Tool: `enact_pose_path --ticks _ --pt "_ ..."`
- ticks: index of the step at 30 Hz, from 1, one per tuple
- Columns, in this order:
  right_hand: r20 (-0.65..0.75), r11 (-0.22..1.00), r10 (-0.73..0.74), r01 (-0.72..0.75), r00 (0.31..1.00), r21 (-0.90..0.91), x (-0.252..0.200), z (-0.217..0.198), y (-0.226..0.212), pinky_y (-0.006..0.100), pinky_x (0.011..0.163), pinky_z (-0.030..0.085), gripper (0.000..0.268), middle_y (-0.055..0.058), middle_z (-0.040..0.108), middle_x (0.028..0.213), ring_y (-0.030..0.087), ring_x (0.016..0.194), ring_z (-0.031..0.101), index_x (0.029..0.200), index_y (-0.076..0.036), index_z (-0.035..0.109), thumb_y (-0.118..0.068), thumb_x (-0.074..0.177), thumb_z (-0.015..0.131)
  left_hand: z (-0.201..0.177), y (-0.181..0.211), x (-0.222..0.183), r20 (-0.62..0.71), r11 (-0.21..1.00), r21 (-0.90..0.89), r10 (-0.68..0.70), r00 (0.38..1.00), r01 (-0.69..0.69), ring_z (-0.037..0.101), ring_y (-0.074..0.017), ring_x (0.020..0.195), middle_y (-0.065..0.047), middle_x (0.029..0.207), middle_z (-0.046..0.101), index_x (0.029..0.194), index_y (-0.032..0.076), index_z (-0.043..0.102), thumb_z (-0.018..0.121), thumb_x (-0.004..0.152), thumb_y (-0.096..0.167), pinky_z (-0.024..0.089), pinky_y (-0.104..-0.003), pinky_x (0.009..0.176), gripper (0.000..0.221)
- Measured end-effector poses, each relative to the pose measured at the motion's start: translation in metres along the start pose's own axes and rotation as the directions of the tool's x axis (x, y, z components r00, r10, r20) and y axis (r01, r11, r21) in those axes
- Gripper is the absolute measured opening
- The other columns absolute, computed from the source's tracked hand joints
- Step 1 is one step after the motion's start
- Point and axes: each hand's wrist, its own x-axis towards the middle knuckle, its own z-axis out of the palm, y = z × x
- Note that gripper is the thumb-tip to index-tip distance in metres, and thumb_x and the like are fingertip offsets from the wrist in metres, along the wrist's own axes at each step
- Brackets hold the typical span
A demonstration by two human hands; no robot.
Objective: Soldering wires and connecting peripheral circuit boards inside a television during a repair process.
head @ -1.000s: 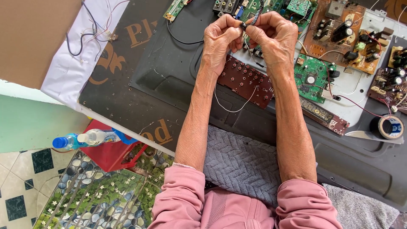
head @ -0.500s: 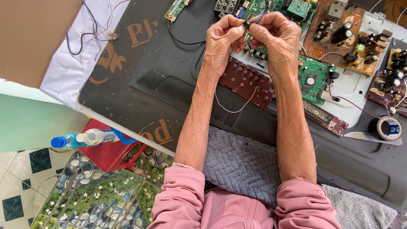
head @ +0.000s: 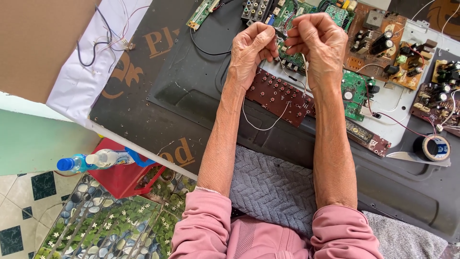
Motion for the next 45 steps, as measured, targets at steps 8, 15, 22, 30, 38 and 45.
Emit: enact_pose_path --ticks 8,15,22,30,38,45 --pt "0.041 0.974 -0.171 0.175 0.984 -0.146 0.001 0.003 0.009 0.028 0.065 0.065 0.008 0.009 0.062 0.1 0.017 0.076 0.071 0.116 -0.005 0.057 -0.003 0.11 0.062 0.001 0.001 -0.002 0.074 0.999 0.0 -0.041 0.996 0.041 0.064 -0.0128 0.061 -0.005 0.072 0.066 0.089 0.008 0.066 0.07 0.095 0.029 0.049 -0.023 0.053 0.021" --pt "0.046 0.968 0.194 -0.199 0.98 0.151 0.003 -0.003 0.004 0.021 0.055 0.06 0.026 0.002 0.066 0.098 0.008 0.066 0.065 0.124 -0.003 0.063 -0.016 0.103 0.07 0.006 0.009 -0.004 0.138 0.987 -0.008 -0.16 0.977 0.163 0.061 -0.0133 0.059 -0.004 0.073 0.064 0.085 0.01 0.064 0.067 0.096 0.03 0.048 -0.023 0.052 0.023" --pt "0.14 0.936 0.283 -0.305 0.949 0.175 0.003 -0.005 -0.004 0.018 0.048 0.043 0.028 -0.003 0.055 0.071 0.004 0.059 0.05 0.117 -0.005 0.071 -0.028 0.1 0.071 0.009 0.011 -0.006 0.187 0.983 0.04 -0.182 0.965 0.177 0.061 -0.0114 0.059 -0.002 0.07 0.061 0.087 0.008 0.063 0.067 0.096 0.035 0.048 -0.022 0.051 0.028" --pt "0.043 0.925 0.24 -0.241 0.97 0.295 0.007 -0.009 0.009 0.019 0.046 0.047 0.017 0.005 0.069 0.1 0.007 0.063 0.06 0.1 -0.011 0.057 -0.019 0.1 0.073 0.012 0.004 -0.002 0.058 0.98 0.19 0.053 0.997 -0.063 0.064 -0.0099 0.061 0.0 0.074 0.061 0.093 0.009 0.065 0.075 0.092 0.033 0.051 -0.022 0.05 0.026" --pt "-0.004 0.96 0.225 -0.22 0.974 0.173 0.006 -0.004 0.014 0.021 0.042 0.046 0.021 -0.001 0.06 0.075 0.007 0.053 0.056 0.097 -0.009 0.06 -0.025 0.099 0.073 0.013 0.014 -0.009 0.247 0.958 0.125 0.221 0.944 -0.257 0.061 -0.0127 0.09 0.0 0.107 0.057 0.134 0.015 0.067 0.069 0.106 0.01 0.061 -0.027 0.094 0.028" --pt "-0.035 0.989 0.144 -0.143 0.989 0.03 0.003 0.001 0.011 0.019 0.044 0.052 0.016 0.003 0.066 0.083 0.007 0.051 0.055 0.111 -0.003 0.063 -0.015 0.103 0.07 0.024 0.025 -0.012 0.311 0.938 0.198 0.216 0.926 -0.285 0.069 -0.0165 0.079 -0.002 0.11 0.06 0.114 0.012 0.068 0.063 0.104 0.008 0.064 -0.029 0.084 0.012"
